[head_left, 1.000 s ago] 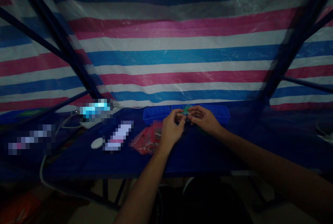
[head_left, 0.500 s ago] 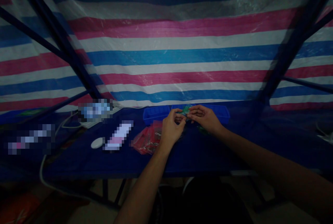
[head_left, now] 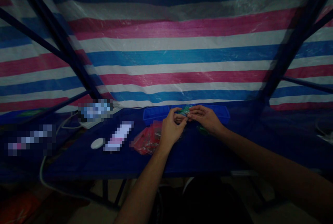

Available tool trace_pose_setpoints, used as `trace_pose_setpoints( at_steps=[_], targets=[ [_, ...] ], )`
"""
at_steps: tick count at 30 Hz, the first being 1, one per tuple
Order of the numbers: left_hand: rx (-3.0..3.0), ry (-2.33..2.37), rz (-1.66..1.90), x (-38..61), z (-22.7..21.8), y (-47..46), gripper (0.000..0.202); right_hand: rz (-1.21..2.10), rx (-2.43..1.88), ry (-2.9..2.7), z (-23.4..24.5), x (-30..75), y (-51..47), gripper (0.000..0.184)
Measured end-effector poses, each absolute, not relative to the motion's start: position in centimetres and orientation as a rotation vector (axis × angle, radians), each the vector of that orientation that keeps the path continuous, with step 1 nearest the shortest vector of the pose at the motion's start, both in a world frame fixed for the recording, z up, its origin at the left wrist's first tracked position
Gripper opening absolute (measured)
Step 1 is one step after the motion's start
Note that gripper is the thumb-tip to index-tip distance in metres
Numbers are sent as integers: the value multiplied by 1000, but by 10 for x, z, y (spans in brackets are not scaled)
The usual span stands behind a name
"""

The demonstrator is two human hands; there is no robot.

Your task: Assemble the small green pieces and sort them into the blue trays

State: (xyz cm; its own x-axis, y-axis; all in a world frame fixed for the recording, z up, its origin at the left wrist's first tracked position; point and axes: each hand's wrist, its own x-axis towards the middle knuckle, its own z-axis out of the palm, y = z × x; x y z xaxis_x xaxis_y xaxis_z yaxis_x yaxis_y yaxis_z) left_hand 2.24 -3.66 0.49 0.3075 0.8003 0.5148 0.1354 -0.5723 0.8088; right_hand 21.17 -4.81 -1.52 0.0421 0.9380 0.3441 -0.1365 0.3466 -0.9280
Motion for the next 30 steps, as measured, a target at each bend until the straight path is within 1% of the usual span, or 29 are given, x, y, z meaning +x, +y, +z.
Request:
trace_pose_setpoints(
  at_steps=[5, 9, 16, 21, 23, 27, 30],
  targets=[
    [1900, 828, 1260, 22, 5, -37, 37, 1017, -853, -1223, -11, 210, -51, 39],
    [1899, 820, 1306, 22, 3, -34, 33, 1039, -856, -1200, -10, 209, -51, 40],
    [1882, 785, 1339, 21, 1, -31, 42, 1053, -846, -1162, -8, 208, -53, 42],
    [1853, 780, 1352, 22, 1, -31, 47, 1099, -812, -1123, -10, 207, -52, 37],
    [1880, 788, 1348, 22, 2, -32, 42, 1110, -809, -1109, -11, 207, -50, 35],
    [1968, 822, 1346, 21, 5, -35, 21, 1115, -812, -1129, -13, 208, -49, 29],
    [2020, 845, 1341, 19, 6, -35, 21, 1127, -812, -1158, -14, 210, -48, 29]
  ],
)
